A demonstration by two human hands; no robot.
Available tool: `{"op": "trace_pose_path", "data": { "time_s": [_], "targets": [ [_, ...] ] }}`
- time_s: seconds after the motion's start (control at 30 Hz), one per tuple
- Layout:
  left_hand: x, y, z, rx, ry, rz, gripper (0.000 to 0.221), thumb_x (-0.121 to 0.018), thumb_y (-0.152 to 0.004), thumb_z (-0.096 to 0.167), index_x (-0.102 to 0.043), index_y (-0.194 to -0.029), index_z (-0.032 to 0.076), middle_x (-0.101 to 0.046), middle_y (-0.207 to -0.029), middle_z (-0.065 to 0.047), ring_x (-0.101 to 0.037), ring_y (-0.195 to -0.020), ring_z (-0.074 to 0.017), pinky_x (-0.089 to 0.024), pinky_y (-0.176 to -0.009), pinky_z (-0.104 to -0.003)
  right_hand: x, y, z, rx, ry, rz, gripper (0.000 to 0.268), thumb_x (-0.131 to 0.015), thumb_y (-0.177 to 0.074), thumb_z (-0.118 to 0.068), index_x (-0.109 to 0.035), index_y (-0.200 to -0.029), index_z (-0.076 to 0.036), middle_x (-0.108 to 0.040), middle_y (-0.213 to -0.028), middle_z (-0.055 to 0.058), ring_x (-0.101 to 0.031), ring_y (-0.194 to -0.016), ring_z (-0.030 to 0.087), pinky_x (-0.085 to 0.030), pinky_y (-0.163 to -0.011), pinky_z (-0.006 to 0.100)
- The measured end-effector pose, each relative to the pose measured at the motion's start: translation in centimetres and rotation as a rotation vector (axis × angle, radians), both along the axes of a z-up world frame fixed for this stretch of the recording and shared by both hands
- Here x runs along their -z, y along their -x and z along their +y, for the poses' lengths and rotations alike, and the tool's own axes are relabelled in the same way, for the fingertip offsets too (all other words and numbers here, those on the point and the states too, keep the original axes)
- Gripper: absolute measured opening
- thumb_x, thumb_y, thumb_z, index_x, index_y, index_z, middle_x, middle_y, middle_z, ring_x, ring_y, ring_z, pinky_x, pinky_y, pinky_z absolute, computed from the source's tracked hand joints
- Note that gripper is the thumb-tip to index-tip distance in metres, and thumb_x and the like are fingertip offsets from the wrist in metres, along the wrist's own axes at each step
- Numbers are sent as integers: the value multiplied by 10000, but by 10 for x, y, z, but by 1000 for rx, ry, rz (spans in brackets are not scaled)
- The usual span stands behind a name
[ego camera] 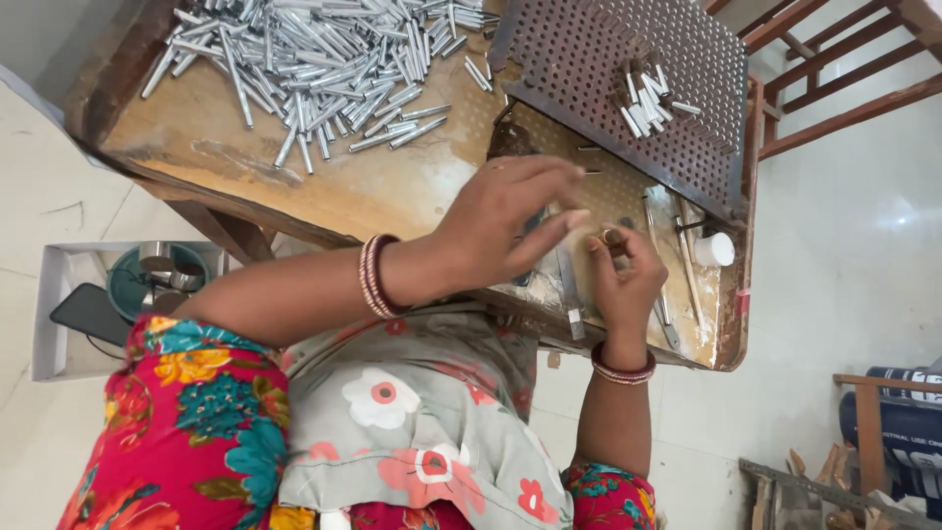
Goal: Manually assembling small metal components by inserting pins into tubes.
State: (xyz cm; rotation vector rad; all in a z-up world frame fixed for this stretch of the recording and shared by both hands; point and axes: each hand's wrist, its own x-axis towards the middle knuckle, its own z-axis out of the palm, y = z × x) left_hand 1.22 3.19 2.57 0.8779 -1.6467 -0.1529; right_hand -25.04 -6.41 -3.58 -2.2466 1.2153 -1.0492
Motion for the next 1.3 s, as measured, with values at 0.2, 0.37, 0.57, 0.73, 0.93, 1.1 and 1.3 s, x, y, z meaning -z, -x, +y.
{"op": "trace_pose_path", "data": {
  "time_s": [0.2, 0.37, 0.57, 0.73, 0.93, 1.1, 1.3],
  "targets": [
    [40, -18, 12, -98, -61, 339, 148, -735, -1018, 161, -622, -983, 72, -712, -1172, -132, -711, -1119, -278, -546, -943, -361, -2, -13, 6, 62, -9, -86, 180, -818, -925, -106, -733, -1030, 15, -744, -902, 55, -677, -775, 83, -542, -692, 237],
    [49, -20, 12, -110, -47, 460, 137, -691, -1032, 112, -603, -1091, 25, -672, -1197, -145, -678, -1155, -273, -519, -1006, -348, -3, -15, 9, 75, 29, -133, 196, -824, -925, -108, -710, -1016, 23, -722, -934, 47, -664, -800, 95, -541, -677, 230],
    [59, -19, 9, -68, -62, 517, 120, -674, -1048, 109, -603, -1097, 26, -655, -1225, -139, -670, -1128, -223, -522, -1010, -326, -2, -12, 4, 76, -7, -33, 234, -862, -907, -122, -705, -993, 28, -720, -897, 53, -668, -781, 108, -529, -690, 243],
    [63, -21, 8, -58, -85, 549, 123, -675, -1044, 110, -609, -1102, 25, -649, -1237, -127, -656, -1092, -194, -524, -988, -310, -7, -15, 6, 18, 46, -105, 227, -834, -920, -122, -725, -1065, 14, -706, -928, 48, -665, -799, 108, -546, -698, 242],
    [64, -19, 9, -43, -96, 539, 122, -675, -1042, 97, -606, -1106, 20, -642, -1250, -121, -642, -1077, -171, -520, -964, -298, -8, -17, 7, 82, 9, -75, 198, -847, -901, -156, -715, -948, -17, -735, -858, 40, -695, -741, 89, -565, -676, 243],
    [65, -20, 11, -33, -112, 572, 133, -680, -1032, 96, -605, -1110, 19, -638, -1242, -118, -636, -1059, -164, -518, -964, -295, -7, -18, 7, 104, 67, -56, 188, -862, -896, -129, -725, -942, -8, -729, -840, 47, -664, -722, 89, -538, -672, 240],
    [66, -19, 11, -31, -127, 553, 123, -682, -1031, 97, -605, -1091, 21, -640, -1246, -123, -630, -1058, -163, -515, -961, -293, -7, -10, 2, 117, -97, -13, 198, -865, -884, -145, -725, -920, -10, -716, -786, 32, -639, -691, 85, -517, -660, 225]
  ]
}}
